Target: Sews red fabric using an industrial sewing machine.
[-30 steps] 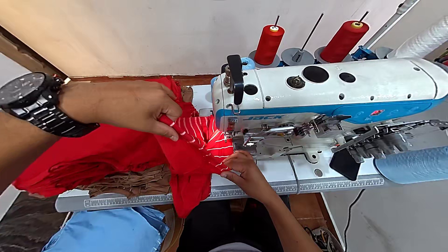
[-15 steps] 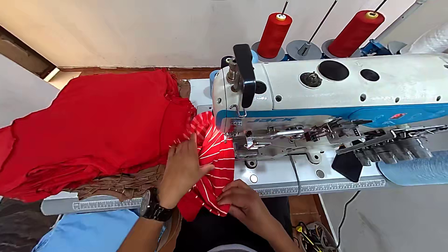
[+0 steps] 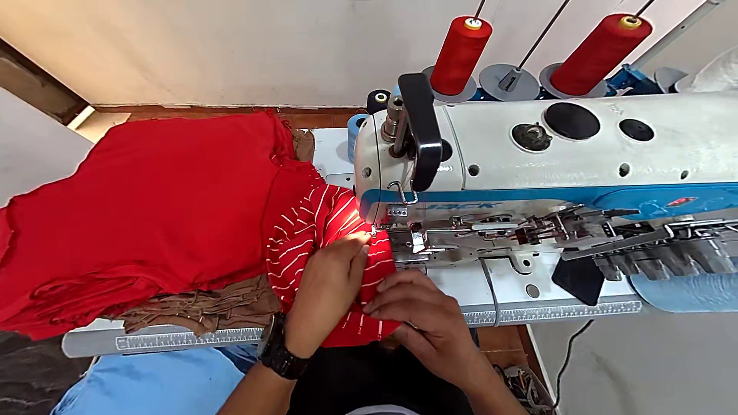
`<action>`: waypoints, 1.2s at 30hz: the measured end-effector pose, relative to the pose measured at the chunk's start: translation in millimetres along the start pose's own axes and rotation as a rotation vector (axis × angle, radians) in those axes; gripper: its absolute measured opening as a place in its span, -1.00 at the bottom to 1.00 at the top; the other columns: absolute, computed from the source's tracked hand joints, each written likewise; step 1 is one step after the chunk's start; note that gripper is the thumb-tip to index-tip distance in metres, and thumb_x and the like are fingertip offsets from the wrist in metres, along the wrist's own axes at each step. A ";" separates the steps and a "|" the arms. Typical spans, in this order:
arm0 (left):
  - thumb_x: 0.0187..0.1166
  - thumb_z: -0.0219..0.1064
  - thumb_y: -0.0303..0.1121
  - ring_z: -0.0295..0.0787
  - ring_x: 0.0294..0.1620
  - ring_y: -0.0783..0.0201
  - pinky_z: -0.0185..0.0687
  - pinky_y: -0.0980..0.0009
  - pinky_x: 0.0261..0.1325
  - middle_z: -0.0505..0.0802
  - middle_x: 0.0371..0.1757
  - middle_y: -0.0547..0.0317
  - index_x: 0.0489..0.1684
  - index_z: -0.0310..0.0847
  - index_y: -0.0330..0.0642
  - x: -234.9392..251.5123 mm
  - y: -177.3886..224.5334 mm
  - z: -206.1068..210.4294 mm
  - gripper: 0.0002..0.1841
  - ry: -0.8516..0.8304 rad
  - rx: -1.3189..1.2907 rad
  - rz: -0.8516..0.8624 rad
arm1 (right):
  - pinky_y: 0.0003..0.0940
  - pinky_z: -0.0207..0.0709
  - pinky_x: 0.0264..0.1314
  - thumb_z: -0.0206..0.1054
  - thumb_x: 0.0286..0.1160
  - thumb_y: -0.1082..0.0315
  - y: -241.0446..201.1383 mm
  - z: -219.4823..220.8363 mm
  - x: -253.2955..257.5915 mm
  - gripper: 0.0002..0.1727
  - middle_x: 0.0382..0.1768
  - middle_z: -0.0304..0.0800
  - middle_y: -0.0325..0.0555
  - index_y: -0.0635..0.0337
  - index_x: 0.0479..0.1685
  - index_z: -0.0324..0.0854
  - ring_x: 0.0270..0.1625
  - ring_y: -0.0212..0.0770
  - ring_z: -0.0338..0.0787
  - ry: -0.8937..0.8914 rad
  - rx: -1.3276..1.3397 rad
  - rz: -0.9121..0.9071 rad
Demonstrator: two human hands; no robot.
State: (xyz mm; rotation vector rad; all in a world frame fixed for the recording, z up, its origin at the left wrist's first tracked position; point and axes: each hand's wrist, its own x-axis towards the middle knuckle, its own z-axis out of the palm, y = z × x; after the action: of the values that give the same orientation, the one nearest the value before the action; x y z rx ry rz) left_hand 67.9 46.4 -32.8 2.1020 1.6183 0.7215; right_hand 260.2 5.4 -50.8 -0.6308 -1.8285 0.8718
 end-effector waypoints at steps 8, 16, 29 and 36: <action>0.76 0.19 -0.29 0.72 0.47 0.23 0.63 0.16 0.49 0.85 0.36 0.21 0.26 0.82 -0.09 6.0 -3.8 14.9 -0.68 0.011 0.185 0.032 | -0.26 0.52 0.54 0.29 0.71 0.27 24.9 14.8 -40.7 -0.82 0.06 0.90 -0.24 0.06 -0.05 0.81 0.37 -0.20 0.71 0.034 -0.092 0.084; 0.65 0.32 -0.44 0.76 0.41 0.07 0.67 0.08 0.41 0.87 0.28 0.05 -0.09 0.85 -0.26 36.7 -5.3 17.1 -0.83 0.084 0.289 0.013 | -0.27 0.55 0.53 0.26 0.73 0.29 45.3 6.4 -16.0 -0.80 0.08 0.90 -0.29 0.05 -0.02 0.83 0.39 -0.23 0.72 -0.008 -0.192 0.105; 0.56 0.30 -0.60 0.74 0.42 -0.01 0.69 0.04 0.37 0.82 0.33 -0.06 -0.01 0.81 -0.35 63.0 -2.3 8.9 -0.80 0.134 0.250 0.023 | -0.29 0.64 0.47 0.27 0.68 0.38 55.3 4.8 -0.8 -0.79 0.24 0.85 -0.32 0.02 0.03 0.84 0.44 -0.30 0.72 -0.039 -0.409 0.063; 0.33 0.53 -0.45 0.73 0.18 -0.22 0.60 -0.17 0.26 0.78 0.07 -0.27 0.19 0.62 -0.42 71.7 -1.3 29.5 -0.55 0.182 0.040 -0.147 | 0.44 0.58 -0.12 0.33 0.53 0.37 43.2 -49.0 26.3 -0.77 -0.23 0.83 0.40 0.39 -0.20 0.80 -0.10 0.45 0.85 0.211 -1.279 0.480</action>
State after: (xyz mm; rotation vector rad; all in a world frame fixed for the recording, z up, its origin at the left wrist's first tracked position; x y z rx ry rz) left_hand 99.3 116.2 -45.3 1.9675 1.8752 0.8582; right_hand 296.8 65.1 -57.6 -1.9093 -1.9004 -0.2344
